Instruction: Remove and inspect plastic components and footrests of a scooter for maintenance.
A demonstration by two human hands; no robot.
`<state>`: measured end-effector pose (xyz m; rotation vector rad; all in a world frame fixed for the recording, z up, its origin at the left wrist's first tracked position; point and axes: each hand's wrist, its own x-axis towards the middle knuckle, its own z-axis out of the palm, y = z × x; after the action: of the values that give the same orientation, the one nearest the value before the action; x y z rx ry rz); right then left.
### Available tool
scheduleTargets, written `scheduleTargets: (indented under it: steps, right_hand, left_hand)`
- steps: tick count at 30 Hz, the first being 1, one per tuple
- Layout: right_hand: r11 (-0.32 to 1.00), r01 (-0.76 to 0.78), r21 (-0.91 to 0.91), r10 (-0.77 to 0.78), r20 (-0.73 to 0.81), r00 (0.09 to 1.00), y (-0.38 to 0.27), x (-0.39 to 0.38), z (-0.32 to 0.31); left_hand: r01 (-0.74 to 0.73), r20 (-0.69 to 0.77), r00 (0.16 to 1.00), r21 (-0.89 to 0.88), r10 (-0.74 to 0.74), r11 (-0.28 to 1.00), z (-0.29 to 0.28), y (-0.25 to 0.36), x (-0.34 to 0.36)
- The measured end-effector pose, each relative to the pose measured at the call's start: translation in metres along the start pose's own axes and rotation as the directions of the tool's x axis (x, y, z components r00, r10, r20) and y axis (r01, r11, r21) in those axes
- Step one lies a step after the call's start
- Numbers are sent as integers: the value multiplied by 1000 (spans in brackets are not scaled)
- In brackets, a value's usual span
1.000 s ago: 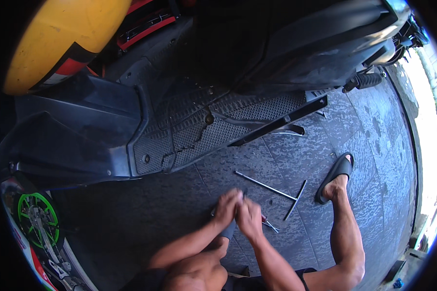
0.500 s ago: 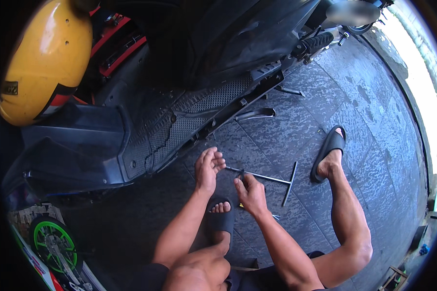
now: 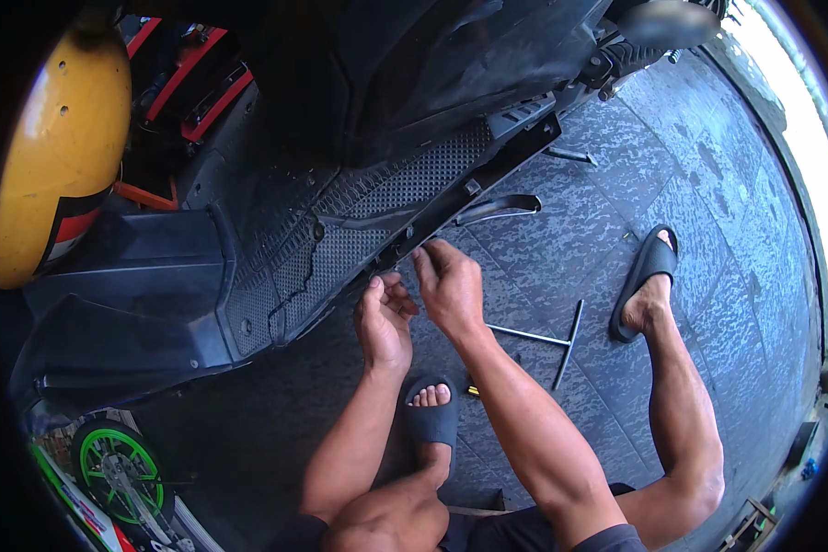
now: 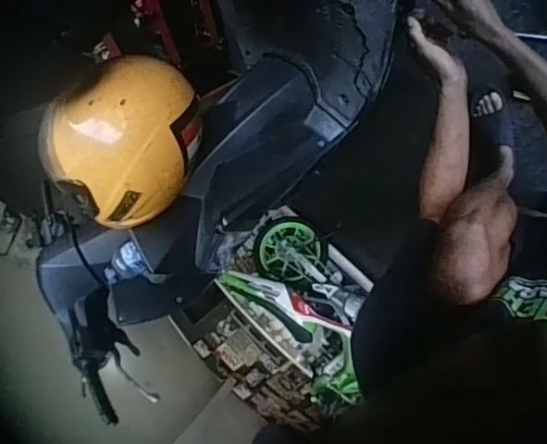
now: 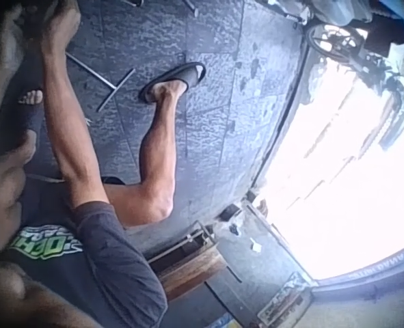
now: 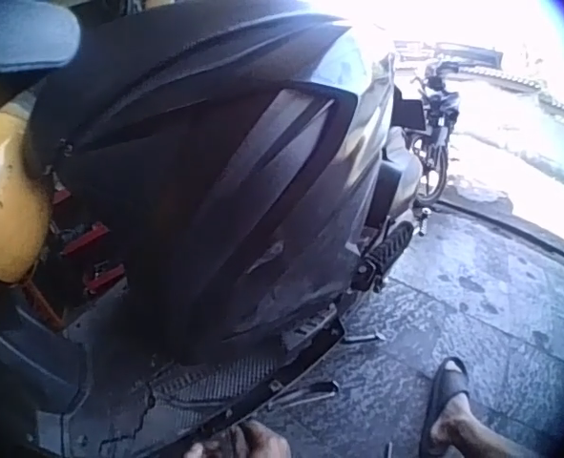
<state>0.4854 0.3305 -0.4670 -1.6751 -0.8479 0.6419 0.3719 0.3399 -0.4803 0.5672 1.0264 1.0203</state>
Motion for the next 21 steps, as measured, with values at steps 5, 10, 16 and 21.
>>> scheduleTargets:
  steps: [5,10,16,21]
  right_hand:
    - [997,-54,-49,40,-250,967,-3,20,-4]
    - [997,-40,-69,22,-236,971,-7,14,-11]
    - [997,-79,9,80,-186,979,-12,23,-75]
    - [852,-268,449,203,189,961,-34,16,-92]
  left_hand:
    - [178,-19,983,-143,-183,973,26,14,-1]
    - [262,-57,958,-230,-282,937,31,18,10]
    - [407,63,909,-344,-412,846,29,4,-9]
    - [391,85,917,-380,-389,838,31,-12,-14]
